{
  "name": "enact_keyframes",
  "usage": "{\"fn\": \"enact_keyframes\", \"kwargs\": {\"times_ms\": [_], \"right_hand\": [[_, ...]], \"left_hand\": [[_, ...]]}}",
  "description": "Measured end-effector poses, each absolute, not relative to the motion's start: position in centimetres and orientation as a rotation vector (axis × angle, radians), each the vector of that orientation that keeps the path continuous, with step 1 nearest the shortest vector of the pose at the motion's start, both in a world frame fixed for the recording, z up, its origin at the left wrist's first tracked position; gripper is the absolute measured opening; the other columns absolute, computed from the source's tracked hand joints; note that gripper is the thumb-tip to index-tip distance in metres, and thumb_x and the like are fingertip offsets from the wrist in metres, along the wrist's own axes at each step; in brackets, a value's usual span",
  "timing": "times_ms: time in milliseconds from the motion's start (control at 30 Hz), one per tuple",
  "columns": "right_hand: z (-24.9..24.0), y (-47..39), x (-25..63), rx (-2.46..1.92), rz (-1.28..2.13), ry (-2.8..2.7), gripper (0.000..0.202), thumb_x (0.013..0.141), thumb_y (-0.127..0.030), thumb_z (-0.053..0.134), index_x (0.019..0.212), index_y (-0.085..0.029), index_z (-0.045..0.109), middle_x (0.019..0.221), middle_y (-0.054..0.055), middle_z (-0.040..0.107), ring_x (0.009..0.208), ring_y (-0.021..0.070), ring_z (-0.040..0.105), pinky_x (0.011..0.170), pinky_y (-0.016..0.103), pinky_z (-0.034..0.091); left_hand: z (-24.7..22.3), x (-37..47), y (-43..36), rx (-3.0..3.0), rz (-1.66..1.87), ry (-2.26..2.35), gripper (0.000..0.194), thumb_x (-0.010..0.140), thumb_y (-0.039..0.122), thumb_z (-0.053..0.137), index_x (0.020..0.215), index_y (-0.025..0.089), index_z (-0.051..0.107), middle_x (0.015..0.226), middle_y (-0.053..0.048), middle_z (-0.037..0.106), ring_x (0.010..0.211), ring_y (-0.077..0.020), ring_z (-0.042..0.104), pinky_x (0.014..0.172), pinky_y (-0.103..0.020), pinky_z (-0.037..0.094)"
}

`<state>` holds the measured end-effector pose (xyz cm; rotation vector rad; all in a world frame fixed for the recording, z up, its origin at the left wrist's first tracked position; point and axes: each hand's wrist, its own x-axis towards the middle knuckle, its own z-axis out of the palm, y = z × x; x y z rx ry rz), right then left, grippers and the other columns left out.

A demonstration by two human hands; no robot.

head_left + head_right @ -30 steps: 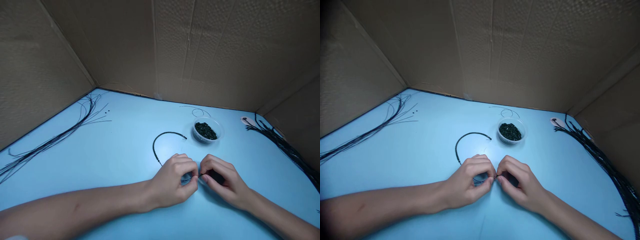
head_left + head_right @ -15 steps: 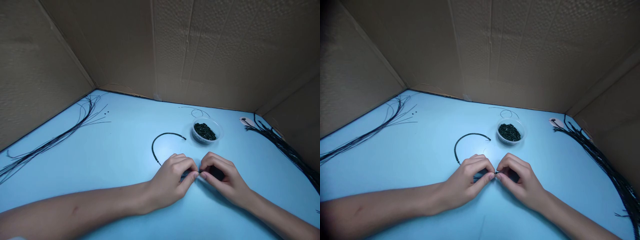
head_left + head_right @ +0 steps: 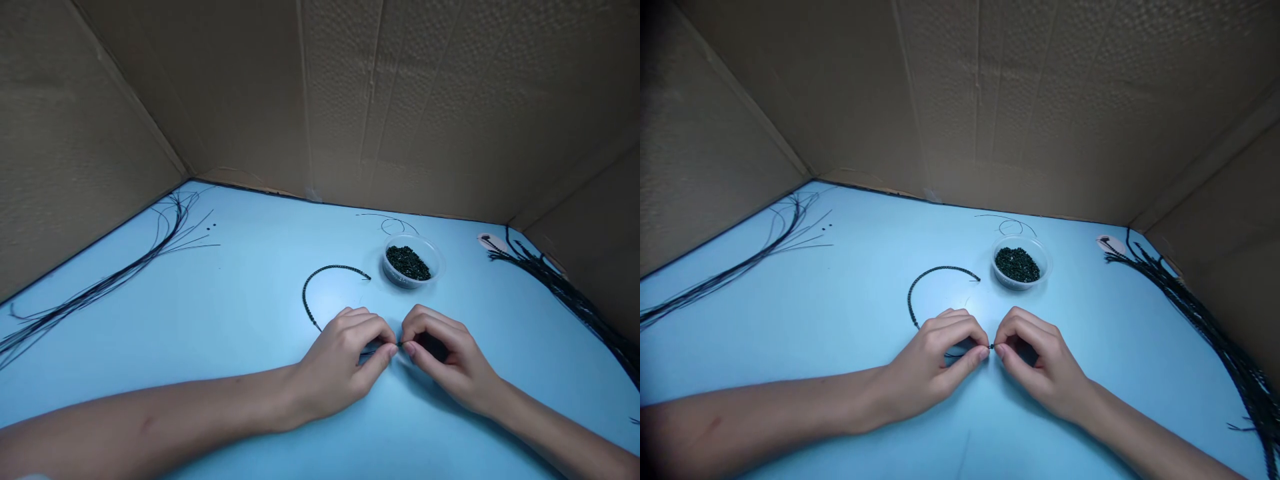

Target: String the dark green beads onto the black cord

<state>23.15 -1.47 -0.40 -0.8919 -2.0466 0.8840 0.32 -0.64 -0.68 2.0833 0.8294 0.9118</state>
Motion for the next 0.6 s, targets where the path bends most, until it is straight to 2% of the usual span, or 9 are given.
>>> {"fn": "enact_keyframes", "kwargs": {"times_ms": [100, 233, 433, 500, 600], "right_hand": [[-0.4, -1.6, 23.0, -0.864, 0.885, -2.066, 0.012, 0.105, -0.016, 0.056, 0.097, -0.021, 0.063, 0.087, 0.005, 0.063, 0.077, 0.0201, 0.059, 0.068, 0.033, 0.046], [-0.7, -1.8, 23.1, -0.870, 0.942, -2.028, 0.014, 0.106, -0.018, 0.055, 0.094, -0.021, 0.062, 0.086, 0.004, 0.060, 0.077, 0.0193, 0.056, 0.069, 0.033, 0.044], [-2.1, -1.1, 24.5, -0.914, 1.104, -1.322, 0.016, 0.107, -0.028, 0.055, 0.092, -0.023, 0.058, 0.087, 0.000, 0.054, 0.062, 0.0133, 0.049, 0.060, 0.029, 0.039], [-2.2, -0.8, 24.7, -0.876, 1.157, -1.270, 0.016, 0.107, -0.036, 0.058, 0.098, -0.023, 0.060, 0.086, 0.000, 0.055, 0.062, 0.0140, 0.050, 0.059, 0.029, 0.041], [-1.9, -1.0, 24.2, -0.891, 1.255, -1.539, 0.024, 0.100, -0.042, 0.070, 0.112, -0.022, 0.065, 0.088, 0.002, 0.058, 0.069, 0.0163, 0.054, 0.064, 0.030, 0.044]], "left_hand": [[-0.7, 0.3, -0.7, 2.085, 0.937, 0.796, 0.003, 0.099, 0.017, 0.067, 0.097, 0.019, 0.069, 0.090, -0.002, 0.075, 0.083, -0.0185, 0.067, 0.084, -0.033, 0.046], [-0.7, 0.3, -0.6, 2.113, 0.942, 0.781, 0.007, 0.098, 0.013, 0.065, 0.094, 0.017, 0.068, 0.085, -0.001, 0.072, 0.081, -0.0177, 0.066, 0.083, -0.033, 0.045], [-0.8, 0.3, -0.8, 2.075, 0.994, 0.847, 0.010, 0.098, 0.013, 0.061, 0.090, 0.018, 0.065, 0.084, -0.001, 0.072, 0.080, -0.0176, 0.065, 0.080, -0.034, 0.043], [-0.8, 0.3, -0.8, 2.050, 1.027, 0.865, 0.009, 0.098, 0.013, 0.061, 0.091, 0.018, 0.064, 0.084, -0.002, 0.073, 0.081, -0.0179, 0.065, 0.081, -0.034, 0.043], [-0.8, 0.3, -0.8, 2.036, 1.056, 0.846, 0.008, 0.099, 0.014, 0.061, 0.092, 0.018, 0.064, 0.085, -0.002, 0.073, 0.082, -0.0179, 0.066, 0.082, -0.034, 0.043]]}}
